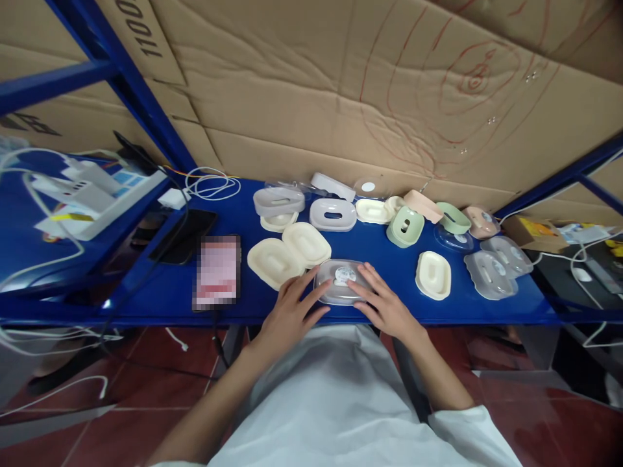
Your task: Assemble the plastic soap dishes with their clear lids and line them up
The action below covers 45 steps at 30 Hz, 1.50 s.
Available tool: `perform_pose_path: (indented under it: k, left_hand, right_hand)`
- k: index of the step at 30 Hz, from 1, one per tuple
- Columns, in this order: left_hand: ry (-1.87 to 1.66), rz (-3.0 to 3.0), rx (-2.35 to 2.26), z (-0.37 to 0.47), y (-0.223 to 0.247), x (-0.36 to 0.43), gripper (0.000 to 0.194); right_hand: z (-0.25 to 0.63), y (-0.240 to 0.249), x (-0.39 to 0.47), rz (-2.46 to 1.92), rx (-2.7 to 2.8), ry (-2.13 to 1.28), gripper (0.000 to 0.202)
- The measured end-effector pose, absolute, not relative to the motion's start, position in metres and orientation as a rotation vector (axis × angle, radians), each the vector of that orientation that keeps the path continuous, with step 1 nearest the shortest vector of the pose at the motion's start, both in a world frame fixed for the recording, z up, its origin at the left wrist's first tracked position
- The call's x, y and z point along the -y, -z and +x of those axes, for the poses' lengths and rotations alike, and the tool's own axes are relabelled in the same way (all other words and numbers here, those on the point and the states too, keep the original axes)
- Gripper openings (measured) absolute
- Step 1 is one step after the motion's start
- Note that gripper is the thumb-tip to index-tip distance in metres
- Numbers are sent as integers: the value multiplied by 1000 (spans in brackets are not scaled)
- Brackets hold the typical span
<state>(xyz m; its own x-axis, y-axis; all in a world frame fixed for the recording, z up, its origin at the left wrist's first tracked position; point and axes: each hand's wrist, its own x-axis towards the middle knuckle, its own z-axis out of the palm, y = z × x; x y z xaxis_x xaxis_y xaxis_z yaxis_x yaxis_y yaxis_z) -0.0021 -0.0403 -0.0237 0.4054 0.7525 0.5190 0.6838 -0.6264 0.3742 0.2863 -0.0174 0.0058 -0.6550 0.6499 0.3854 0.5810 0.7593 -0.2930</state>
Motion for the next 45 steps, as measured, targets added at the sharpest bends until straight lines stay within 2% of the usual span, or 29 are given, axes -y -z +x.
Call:
perform_pose_path:
  k: [7,12,18,21,24,28,40,45]
  left_hand:
    - [-1058,2490,-1313,-3,24,41,56]
    - [-1092,2543,-1326,-2,19,41,59]
    - [-1088,2563,-1338,-1,16,40,49]
    - [-1020,2619,-1338,0,16,41,40]
    - [-994,2638,-1352,1,16,41,34]
    - [-966,2651,-1373,2,16,41,28]
    - [-914,2658,-1392,2,17,43,25]
    - [-1110,2542,-1798,12,17,45,23]
  right_hand:
    - [284,-3,13,-981,2456,-308,70]
    - [302,-8,2,-966,2267,-249,72]
    - [395,-28,14,-1480,1714,282,63]
    - [436,-15,20,-1756,1492,572,63]
    - [454,7,21,-1926,1375,714,61]
    - [451,22,18,-2010,1316,699,58]
    - [425,11,-9,-1923,1544,637,50]
    - [393,14,0,-1862,1672,604,43]
